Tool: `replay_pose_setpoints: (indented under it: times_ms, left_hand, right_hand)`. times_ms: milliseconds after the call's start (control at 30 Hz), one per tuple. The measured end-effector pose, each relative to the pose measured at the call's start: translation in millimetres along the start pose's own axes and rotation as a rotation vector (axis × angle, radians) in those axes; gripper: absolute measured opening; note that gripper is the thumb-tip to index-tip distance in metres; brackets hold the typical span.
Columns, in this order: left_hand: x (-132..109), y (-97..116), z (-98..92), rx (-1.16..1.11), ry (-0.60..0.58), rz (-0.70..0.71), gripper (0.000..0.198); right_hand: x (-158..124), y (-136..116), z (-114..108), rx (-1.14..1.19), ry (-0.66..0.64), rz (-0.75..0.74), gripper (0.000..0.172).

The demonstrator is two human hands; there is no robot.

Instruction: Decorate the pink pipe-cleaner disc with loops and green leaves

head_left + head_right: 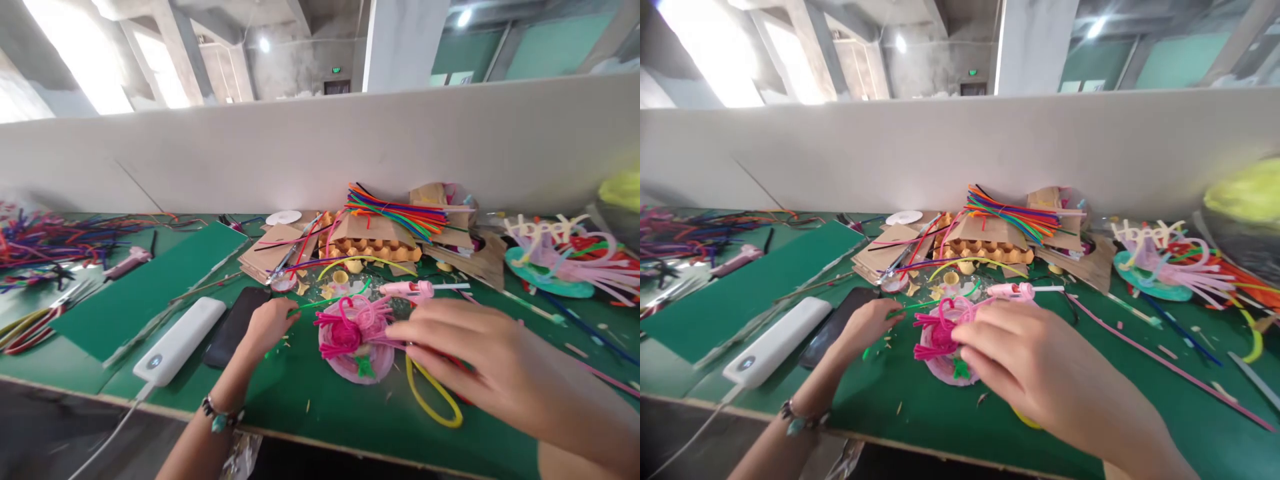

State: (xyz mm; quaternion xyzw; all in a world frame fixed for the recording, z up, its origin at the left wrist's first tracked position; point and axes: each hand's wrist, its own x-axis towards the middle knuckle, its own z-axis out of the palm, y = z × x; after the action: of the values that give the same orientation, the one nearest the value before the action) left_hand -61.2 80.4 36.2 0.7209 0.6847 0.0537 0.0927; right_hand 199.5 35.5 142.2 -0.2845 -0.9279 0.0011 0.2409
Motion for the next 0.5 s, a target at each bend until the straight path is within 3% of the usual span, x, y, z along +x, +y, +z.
replay_pose_setpoints:
  times_ms: [133, 233, 333, 433, 500]
  left_hand:
    - [1.5, -10.3, -30.5, -0.087, 0.099, -0.016, 0.029]
    - [3.0, -7.6, -58.9, -0.269, 0.322, 0.039, 0.030]
    - [0.8, 12.9, -85.2, -0.374, 0.447, 0.213, 0.028]
    - [-4.0, 45.0, -103.7, -0.447, 0.404, 0.457, 0.026]
    - [-5.8, 65.6, -110.6, -0.517, 0.343, 0.660, 0.027]
  right_hand:
    - [19.9, 6.6, -1.5, -0.223, 0.086, 0.012, 0.026]
    - [31.4, 9.2, 3.7, -0.207, 0.110, 0.026, 0.025]
    - [39.5, 10.6, 10.5, -0.109, 0.156, 0.041, 0.028]
    - [45.3, 14.5, 16.3, -0.071, 0.228, 0.045, 0.044]
    - [47.7, 18.3, 18.2, -0.080, 0.296, 0.030, 0.044]
